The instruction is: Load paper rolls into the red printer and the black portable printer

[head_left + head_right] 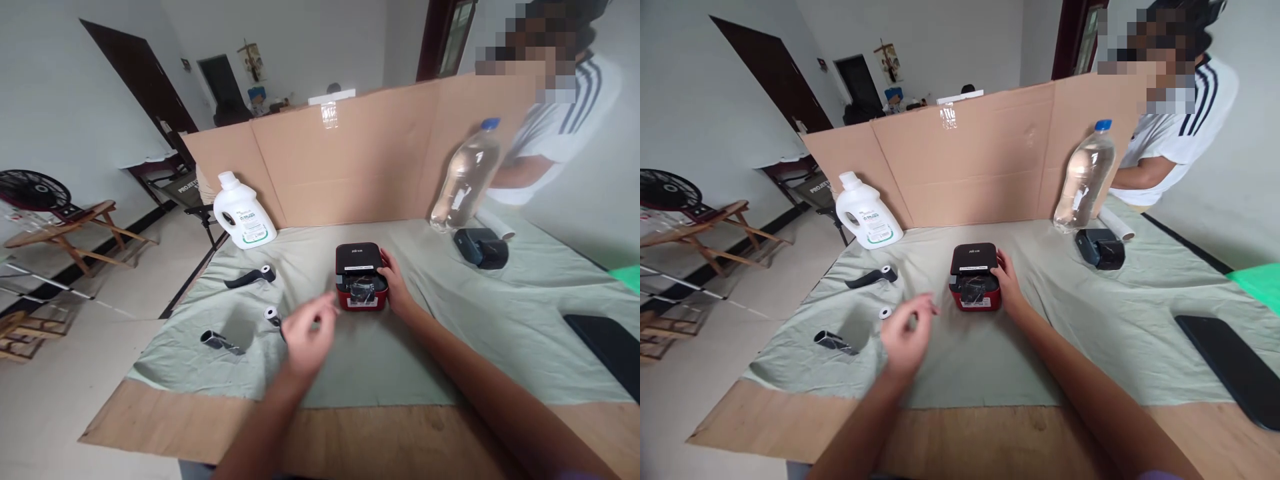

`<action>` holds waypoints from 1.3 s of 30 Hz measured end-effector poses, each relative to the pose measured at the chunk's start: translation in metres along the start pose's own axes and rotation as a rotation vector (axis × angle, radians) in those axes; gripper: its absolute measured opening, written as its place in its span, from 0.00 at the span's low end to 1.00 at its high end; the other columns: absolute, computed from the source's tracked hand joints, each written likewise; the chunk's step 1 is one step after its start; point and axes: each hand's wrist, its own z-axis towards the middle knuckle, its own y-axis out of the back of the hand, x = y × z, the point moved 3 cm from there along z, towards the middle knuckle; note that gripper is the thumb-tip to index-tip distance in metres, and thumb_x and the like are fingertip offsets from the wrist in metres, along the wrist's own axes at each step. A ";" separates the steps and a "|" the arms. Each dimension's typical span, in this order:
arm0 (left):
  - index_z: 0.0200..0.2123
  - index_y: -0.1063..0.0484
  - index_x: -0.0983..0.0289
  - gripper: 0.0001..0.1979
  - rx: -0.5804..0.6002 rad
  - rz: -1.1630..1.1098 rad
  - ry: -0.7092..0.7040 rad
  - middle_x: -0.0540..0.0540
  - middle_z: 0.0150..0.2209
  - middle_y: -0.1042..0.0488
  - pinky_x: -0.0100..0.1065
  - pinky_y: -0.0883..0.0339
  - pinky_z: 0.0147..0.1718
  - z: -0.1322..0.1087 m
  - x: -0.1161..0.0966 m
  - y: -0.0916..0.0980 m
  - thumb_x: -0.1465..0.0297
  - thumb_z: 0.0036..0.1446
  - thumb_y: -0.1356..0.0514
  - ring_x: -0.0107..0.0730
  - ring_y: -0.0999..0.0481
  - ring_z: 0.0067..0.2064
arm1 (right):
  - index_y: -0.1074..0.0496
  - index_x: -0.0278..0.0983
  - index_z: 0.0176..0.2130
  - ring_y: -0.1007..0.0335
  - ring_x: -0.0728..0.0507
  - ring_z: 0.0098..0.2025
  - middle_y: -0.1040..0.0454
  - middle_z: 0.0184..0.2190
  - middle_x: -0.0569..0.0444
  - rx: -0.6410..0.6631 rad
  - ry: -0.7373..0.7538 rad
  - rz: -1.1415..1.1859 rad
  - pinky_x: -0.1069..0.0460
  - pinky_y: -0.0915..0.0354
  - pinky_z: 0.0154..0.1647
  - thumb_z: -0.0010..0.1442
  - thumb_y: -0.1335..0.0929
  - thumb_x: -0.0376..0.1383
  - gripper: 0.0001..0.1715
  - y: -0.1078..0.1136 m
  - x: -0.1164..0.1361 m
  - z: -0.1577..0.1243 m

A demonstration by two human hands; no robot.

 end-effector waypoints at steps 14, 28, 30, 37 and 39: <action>0.52 0.22 0.63 0.23 1.060 0.833 0.212 0.60 0.54 0.21 0.37 0.33 0.53 0.105 0.205 0.049 0.75 0.56 0.46 0.43 0.23 0.52 | 0.51 0.40 0.71 0.45 0.40 0.71 0.42 0.71 0.47 -0.032 0.065 0.060 0.41 0.41 0.67 0.62 0.42 0.46 0.42 -0.003 -0.027 0.008; 0.51 0.22 0.60 0.25 0.849 0.775 0.676 0.54 0.35 0.18 0.32 0.32 0.31 0.079 0.160 0.159 0.53 0.58 0.44 0.35 0.22 0.28 | 0.36 0.48 0.62 0.39 0.36 0.66 0.32 0.63 0.54 -0.070 0.127 0.299 0.36 0.42 0.70 0.60 0.34 0.47 0.32 -0.002 -0.036 0.012; 0.49 0.21 0.60 0.25 0.838 0.797 0.727 0.52 0.28 0.20 0.32 0.33 0.30 0.066 0.154 0.157 0.51 0.57 0.43 0.36 0.22 0.27 | 0.34 0.48 0.61 0.38 0.36 0.65 0.31 0.61 0.54 -0.079 0.138 0.352 0.35 0.43 0.70 0.58 0.33 0.46 0.31 -0.003 -0.039 0.014; 0.38 0.18 0.59 0.21 0.782 0.890 0.775 0.55 0.23 0.21 0.33 0.36 0.30 0.050 0.157 0.136 0.51 0.57 0.43 0.44 0.20 0.32 | 0.34 0.49 0.59 0.37 0.37 0.65 0.30 0.61 0.55 -0.082 0.132 0.356 0.34 0.44 0.71 0.58 0.33 0.44 0.30 -0.002 -0.041 0.016; 0.35 0.19 0.60 0.19 0.735 0.833 0.824 0.55 0.22 0.22 0.33 0.35 0.30 0.051 0.161 0.133 0.53 0.57 0.42 0.44 0.20 0.32 | 0.34 0.49 0.59 0.38 0.37 0.66 0.30 0.61 0.55 -0.075 0.141 0.347 0.34 0.44 0.70 0.58 0.33 0.44 0.30 -0.002 -0.041 0.016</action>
